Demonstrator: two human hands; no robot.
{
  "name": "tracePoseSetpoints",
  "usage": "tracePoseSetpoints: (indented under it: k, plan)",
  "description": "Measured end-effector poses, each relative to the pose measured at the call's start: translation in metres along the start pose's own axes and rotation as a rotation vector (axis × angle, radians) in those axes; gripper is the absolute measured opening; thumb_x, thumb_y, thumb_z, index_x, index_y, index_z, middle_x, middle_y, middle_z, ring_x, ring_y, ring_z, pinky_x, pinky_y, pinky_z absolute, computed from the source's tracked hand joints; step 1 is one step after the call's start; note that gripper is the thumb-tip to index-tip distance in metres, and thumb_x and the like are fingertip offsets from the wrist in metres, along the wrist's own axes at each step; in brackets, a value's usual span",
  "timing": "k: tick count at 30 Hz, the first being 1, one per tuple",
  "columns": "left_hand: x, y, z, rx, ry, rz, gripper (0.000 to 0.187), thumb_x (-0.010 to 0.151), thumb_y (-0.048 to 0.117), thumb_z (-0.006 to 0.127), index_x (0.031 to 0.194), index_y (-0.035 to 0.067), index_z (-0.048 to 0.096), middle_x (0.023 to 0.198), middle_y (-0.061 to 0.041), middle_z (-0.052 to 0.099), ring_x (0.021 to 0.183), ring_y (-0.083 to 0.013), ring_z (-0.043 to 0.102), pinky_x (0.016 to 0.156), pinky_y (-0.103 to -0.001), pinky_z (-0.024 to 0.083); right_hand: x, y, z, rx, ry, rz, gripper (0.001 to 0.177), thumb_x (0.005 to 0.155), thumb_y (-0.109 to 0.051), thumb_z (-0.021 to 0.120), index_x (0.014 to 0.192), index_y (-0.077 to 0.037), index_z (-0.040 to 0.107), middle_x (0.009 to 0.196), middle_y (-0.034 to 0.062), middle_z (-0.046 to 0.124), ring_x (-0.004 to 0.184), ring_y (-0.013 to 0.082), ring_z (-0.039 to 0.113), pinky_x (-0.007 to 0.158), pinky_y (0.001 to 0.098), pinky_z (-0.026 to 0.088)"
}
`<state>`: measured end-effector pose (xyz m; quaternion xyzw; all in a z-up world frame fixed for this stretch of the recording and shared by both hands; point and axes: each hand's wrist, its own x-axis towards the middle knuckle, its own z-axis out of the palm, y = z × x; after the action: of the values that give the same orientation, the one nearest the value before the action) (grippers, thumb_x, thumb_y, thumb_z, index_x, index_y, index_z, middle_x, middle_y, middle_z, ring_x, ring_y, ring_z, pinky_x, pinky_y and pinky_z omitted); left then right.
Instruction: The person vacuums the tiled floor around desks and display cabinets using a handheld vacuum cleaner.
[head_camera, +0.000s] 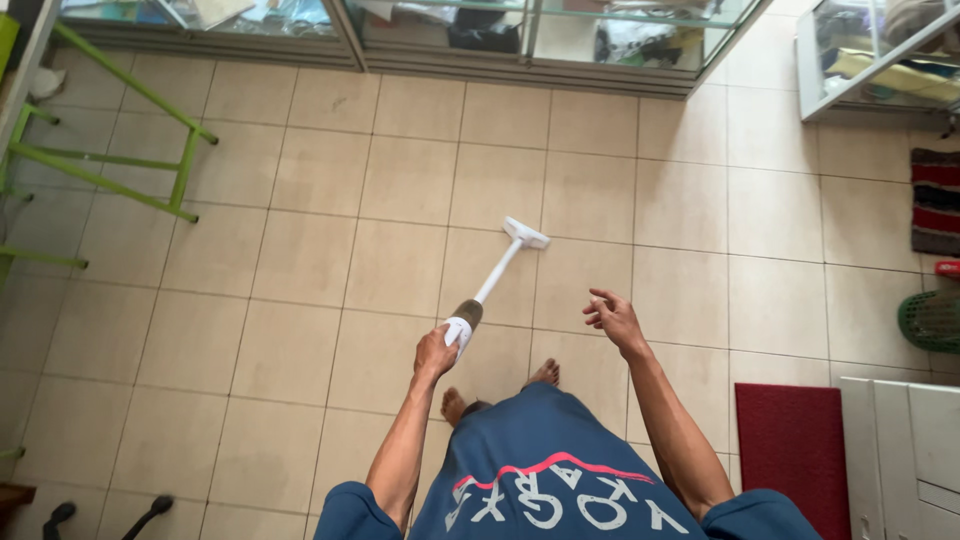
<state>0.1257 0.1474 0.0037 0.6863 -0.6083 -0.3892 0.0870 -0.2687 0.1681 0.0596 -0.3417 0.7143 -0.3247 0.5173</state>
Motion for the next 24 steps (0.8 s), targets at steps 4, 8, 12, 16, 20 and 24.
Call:
tracePoseSetpoints:
  k: [4,8,12,16,20,24]
  plan:
    - [-0.01,-0.034,-0.022,-0.053,0.032,-0.084,0.05,0.082,0.021,0.066,0.129,0.008,0.069,0.114,-0.025,0.073,0.108,-0.0396,0.07,0.096,-0.045,0.055,-0.007,0.0,0.041,0.011,-0.06,-0.034,0.043,0.103,-0.023,0.055,0.14,-0.002,0.06,0.097,0.0104,0.075,0.077,0.0152,0.07,0.069,0.0301,0.056]
    - [-0.024,-0.066,-0.043,-0.065,0.159,-0.161,0.052,0.081,0.023,0.07,0.13,0.006,0.067,0.116,-0.025,0.072,0.109,-0.0402,0.07,0.097,-0.045,0.054,-0.014,0.001,0.071,-0.004,-0.095,-0.026,0.043,0.102,-0.023,0.055,0.14,-0.002,0.059,0.098,0.0096,0.075,0.077,0.0153,0.07,0.069,0.0301,0.057]
    - [-0.047,-0.097,-0.061,-0.137,0.268,-0.241,0.052,0.081,0.02,0.071,0.13,0.003,0.068,0.116,-0.026,0.072,0.11,-0.0402,0.07,0.097,-0.045,0.054,-0.022,0.003,0.094,-0.011,-0.108,-0.022,0.043,0.102,-0.023,0.055,0.14,-0.003,0.059,0.098,0.0101,0.075,0.077,0.0157,0.07,0.069,0.0304,0.057]
    - [-0.069,-0.124,-0.076,-0.187,0.336,-0.303,0.053,0.08,0.023,0.074,0.129,0.003,0.068,0.117,-0.025,0.072,0.109,-0.04,0.07,0.096,-0.044,0.055,-0.03,0.005,0.115,-0.029,-0.118,-0.032,0.043,0.102,-0.023,0.055,0.14,-0.003,0.059,0.098,0.0103,0.076,0.077,0.0158,0.07,0.069,0.0302,0.056]
    - [-0.087,-0.15,-0.09,-0.215,0.404,-0.402,0.054,0.08,0.022,0.075,0.13,0.003,0.067,0.118,-0.024,0.072,0.108,-0.0404,0.07,0.094,-0.045,0.055,-0.038,0.006,0.136,-0.025,-0.132,-0.04,0.043,0.102,-0.023,0.055,0.139,-0.002,0.06,0.099,0.0104,0.076,0.077,0.0156,0.07,0.069,0.0301,0.056]
    - [-0.104,-0.17,-0.098,-0.277,0.449,-0.47,0.052,0.082,0.02,0.072,0.131,0.003,0.067,0.118,-0.024,0.073,0.107,-0.0407,0.071,0.093,-0.045,0.056,-0.048,0.006,0.155,-0.036,-0.136,-0.043,0.044,0.102,-0.023,0.055,0.14,-0.002,0.059,0.098,0.0103,0.076,0.078,0.0157,0.071,0.069,0.03,0.056]
